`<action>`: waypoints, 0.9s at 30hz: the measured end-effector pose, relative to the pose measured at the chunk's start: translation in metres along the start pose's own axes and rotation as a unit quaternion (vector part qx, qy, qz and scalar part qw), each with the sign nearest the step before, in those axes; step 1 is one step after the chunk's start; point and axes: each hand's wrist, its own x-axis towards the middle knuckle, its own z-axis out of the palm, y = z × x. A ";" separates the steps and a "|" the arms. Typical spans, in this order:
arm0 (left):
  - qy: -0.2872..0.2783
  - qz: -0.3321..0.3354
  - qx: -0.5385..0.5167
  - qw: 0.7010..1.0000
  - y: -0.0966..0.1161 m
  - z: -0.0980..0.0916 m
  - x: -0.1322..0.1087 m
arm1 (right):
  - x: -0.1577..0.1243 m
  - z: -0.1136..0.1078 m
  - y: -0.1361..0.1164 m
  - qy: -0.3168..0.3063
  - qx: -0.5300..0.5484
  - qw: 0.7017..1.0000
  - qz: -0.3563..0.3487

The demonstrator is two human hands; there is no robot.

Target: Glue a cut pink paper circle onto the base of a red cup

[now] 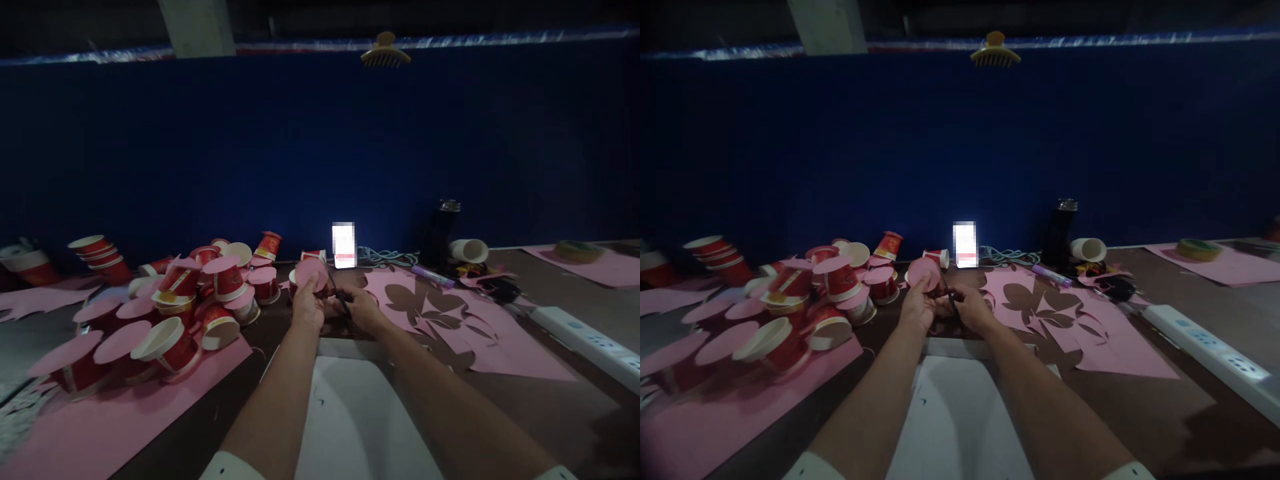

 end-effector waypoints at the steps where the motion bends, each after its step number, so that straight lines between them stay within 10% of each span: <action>1: -0.002 -0.005 0.001 1.000 0.000 0.000 -0.001 | 0.000 0.000 0.001 0.000 0.004 1.000 -0.001; 13: 0.034 0.002 -0.025 0.999 0.003 0.002 -0.003 | 0.004 -0.003 0.005 0.056 0.032 0.998 -0.001; 27: 0.003 0.036 -0.006 0.999 0.003 -0.001 -0.001 | 0.010 -0.036 0.015 0.194 -0.240 0.951 0.004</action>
